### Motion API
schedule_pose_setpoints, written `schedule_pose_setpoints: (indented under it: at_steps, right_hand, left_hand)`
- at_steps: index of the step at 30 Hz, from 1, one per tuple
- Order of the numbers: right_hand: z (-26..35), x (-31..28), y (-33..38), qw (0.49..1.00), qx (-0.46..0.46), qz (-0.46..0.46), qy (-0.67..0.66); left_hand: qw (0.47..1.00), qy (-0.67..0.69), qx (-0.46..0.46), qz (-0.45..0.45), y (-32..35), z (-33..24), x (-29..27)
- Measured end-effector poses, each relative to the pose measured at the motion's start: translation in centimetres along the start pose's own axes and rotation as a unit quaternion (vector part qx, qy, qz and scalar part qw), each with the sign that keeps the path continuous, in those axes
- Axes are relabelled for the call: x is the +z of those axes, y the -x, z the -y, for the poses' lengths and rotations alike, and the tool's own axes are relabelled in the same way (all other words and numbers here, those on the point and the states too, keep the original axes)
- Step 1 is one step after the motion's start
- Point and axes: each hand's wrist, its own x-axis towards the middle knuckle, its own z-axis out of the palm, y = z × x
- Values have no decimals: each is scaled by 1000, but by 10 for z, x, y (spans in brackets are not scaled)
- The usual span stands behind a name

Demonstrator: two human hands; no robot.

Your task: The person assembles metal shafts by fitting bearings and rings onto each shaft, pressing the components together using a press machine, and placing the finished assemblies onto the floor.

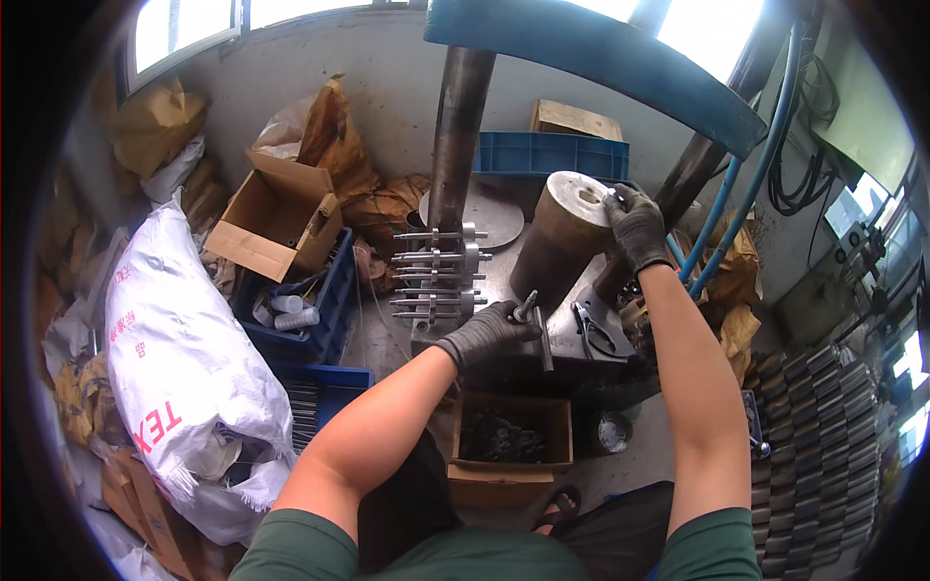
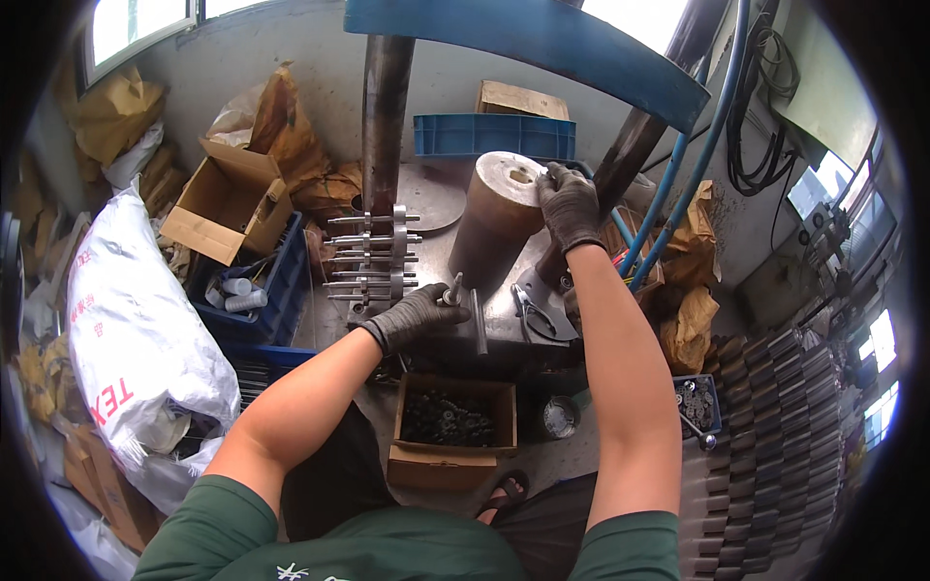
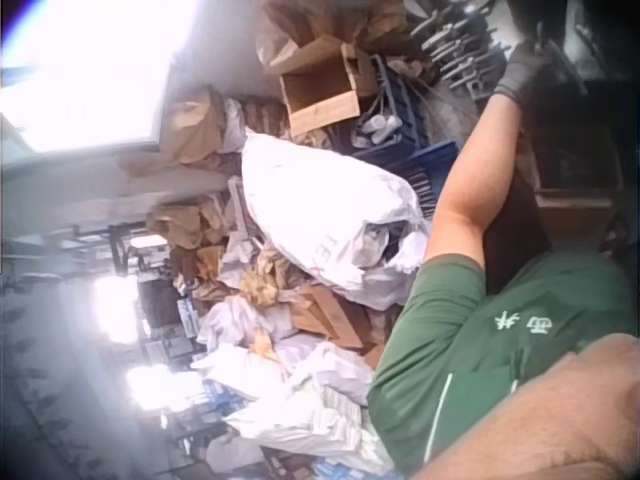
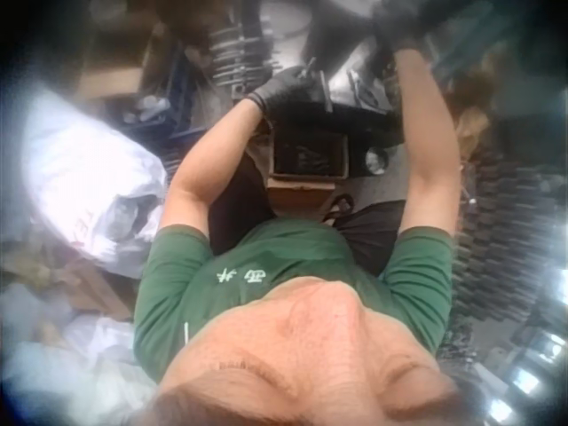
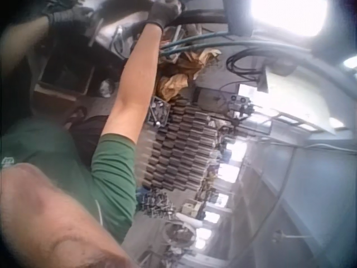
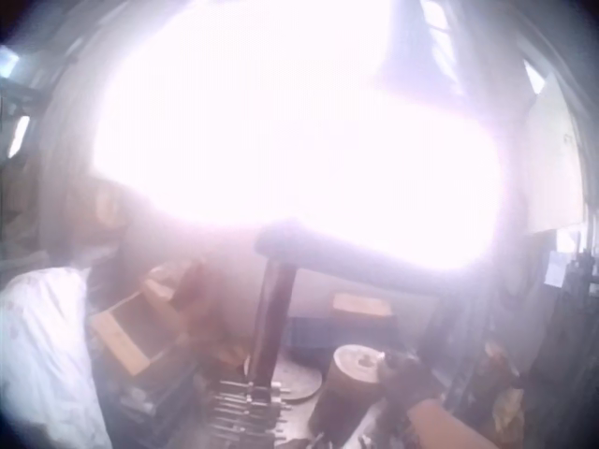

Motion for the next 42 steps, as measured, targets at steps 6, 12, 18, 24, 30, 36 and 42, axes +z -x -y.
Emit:
schedule_pose_setpoints:
  at_steps: [6, 12, 18, 24, 30, 36, 42]
  right_hand:
    - [23, -41, 66, 990, -46, -23, -130]
    - [-16, -80, 243, 913, 154, 287, -246]
    - [10, -96, 305, 851, -45, 512, -105]
    - [2, -95, 316, 820, -97, 535, -179]
    - [14, -115, 306, 798, -52, 588, -124]
    - [2, -109, 310, 792, -106, 595, -84]
    - [2, -102, 302, 745, -73, 658, -81]
  left_hand:
    - [998, -9, 63, -9, -31, 87, -14]
    - [986, -122, 92, -67, -10, 51, 6]
    - [982, 177, -14, -61, -14, 54, 5]
    - [978, 176, 74, -86, 21, 10, 19]
    - [945, 164, 257, -115, 18, -88, 43]
    - [896, 7, 422, -140, -72, -184, 30]
    - [908, -76, 350, -219, -157, -206, 9]
